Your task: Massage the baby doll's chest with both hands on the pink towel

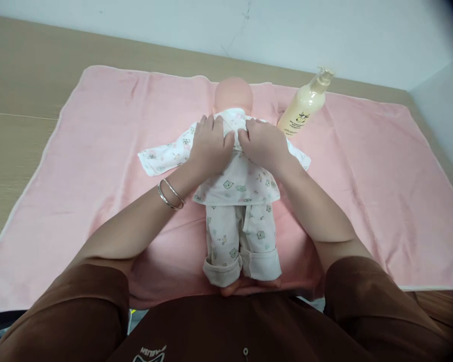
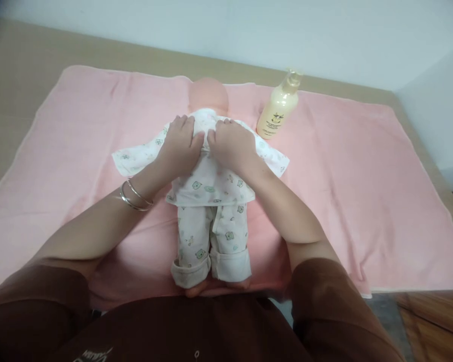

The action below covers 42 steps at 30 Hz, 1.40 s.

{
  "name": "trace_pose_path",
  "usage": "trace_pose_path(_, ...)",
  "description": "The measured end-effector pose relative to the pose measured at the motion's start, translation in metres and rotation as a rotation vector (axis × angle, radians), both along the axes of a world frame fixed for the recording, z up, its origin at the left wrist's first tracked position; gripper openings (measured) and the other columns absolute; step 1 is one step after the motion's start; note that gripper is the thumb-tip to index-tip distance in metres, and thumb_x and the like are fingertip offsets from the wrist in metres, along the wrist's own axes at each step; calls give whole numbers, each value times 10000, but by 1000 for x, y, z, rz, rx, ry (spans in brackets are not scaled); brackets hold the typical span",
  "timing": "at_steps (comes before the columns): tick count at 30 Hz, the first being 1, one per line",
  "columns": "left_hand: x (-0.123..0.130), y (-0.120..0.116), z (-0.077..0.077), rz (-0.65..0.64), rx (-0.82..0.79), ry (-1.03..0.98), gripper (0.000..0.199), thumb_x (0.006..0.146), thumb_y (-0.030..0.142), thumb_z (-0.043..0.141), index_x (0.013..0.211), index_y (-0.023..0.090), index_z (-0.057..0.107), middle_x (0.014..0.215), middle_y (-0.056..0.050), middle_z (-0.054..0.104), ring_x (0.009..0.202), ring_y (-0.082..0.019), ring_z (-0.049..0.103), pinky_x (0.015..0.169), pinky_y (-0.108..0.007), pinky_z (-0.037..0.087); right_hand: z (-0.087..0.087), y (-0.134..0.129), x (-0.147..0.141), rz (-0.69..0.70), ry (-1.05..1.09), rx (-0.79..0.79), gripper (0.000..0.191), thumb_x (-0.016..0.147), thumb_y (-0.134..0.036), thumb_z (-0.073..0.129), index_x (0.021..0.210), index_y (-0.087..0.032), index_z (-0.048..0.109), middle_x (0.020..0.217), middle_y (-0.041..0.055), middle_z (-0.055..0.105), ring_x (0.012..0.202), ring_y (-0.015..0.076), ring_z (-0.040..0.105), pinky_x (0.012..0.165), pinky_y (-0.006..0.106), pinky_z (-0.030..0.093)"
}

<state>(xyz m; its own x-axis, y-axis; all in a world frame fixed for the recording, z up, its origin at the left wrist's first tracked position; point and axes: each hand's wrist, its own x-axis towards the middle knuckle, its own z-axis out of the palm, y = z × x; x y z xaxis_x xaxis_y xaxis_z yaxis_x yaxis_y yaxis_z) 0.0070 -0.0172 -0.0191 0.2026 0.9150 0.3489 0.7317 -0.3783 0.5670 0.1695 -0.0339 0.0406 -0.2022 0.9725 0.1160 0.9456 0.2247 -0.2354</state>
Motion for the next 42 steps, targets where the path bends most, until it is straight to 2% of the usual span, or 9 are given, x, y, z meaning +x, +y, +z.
trace_pose_path(5, 12, -31, 11, -7, 30, 44, 609, 1051, 478, 359, 1510, 94, 468, 1655, -233, 455, 1622, -401, 314, 1357, -643, 212, -8, 19, 10, -37, 68, -32, 486, 1088, -449, 304, 1106, -147, 685, 1139, 185, 760, 1093, 366, 689, 977, 520, 546)
trace_pose_path(8, 7, -20, 16, -21, -1, 71, 522, 1034, 424, 380, 1422, 117, 544, 1562, -228, 552, 1561, -396, 413, 1332, -628, 286, -7, 7, 2, -25, 12, 31, 484, 1089, -365, 266, 1174, -100, 662, 1214, 225, 737, 1214, 391, 649, 1080, 561, 492)
trace_pose_path(12, -6, 8, 13, 3, -49, 68, 405, 1060, 444, 340, 1176, 199, 641, 1234, -177, 708, 1314, -370, 618, 1215, -592, 452, -5, -12, -9, 48, -60, 81, 467, 1067, -285, 267, 1205, -52, 648, 1237, 259, 710, 1272, 408, 622, 1137, 575, 450)
trace_pose_path(17, 1, -1, 0, 10, 48, 31, 485, 1075, 521, 305, 1275, 187, 594, 1332, -199, 653, 1427, -399, 518, 1287, -628, 324, -9, 7, 2, 15, 9, 17, 472, 1074, -377, 293, 1114, -127, 692, 1114, 196, 744, 1097, 376, 683, 1004, 545, 530)
trace_pose_path(21, 10, -15, 2, 26, 59, 51, 511, 1065, 454, 302, 1378, 128, 543, 1463, -238, 583, 1509, -414, 432, 1321, -634, 254, -13, 21, 11, 8, 63, -18, 530, 1081, -470, 308, 1230, -104, 661, 1233, 213, 730, 1169, 382, 661, 1022, 538, 525)
trace_pose_path(28, -7, 12, 16, 10, -72, 98, 355, 1048, 418, 369, 1125, 208, 644, 1130, -167, 713, 1244, -376, 631, 1143, -598, 491, -5, -12, -5, 52, -28, 69, 481, 1068, -313, 302, 1306, -30, 609, 1377, 270, 659, 1359, 410, 565, 1209, 582, 378)
trace_pose_path(31, -3, 7, 13, 26, -39, 103, 396, 1057, 407, 359, 1239, 178, 626, 1257, -196, 692, 1344, -380, 587, 1218, -608, 420, 0, -9, 0, 72, -8, 30, 459, 1071, -327, 310, 1261, -66, 636, 1337, 246, 687, 1319, 398, 597, 1179, 576, 416)
trace_pose_path(36, 13, -25, 10, 5, 66, 100, 531, 1047, 344, 328, 1482, 91, 498, 1567, -239, 525, 1554, -391, 404, 1333, -630, 255, -2, 19, 15, 33, 100, -107, 554, 1093, -516, 291, 1261, -120, 641, 1336, 215, 705, 1242, 380, 648, 1105, 554, 481)
trace_pose_path(42, 4, -6, 8, -11, 41, 62, 481, 1036, 368, 355, 1411, 157, 570, 1453, -195, 622, 1478, -373, 493, 1308, -596, 328, -8, 1, 0, 32, -17, 34, 528, 1086, -363, 276, 1380, -46, 579, 1452, 270, 630, 1387, 412, 551, 1192, 607, 380)
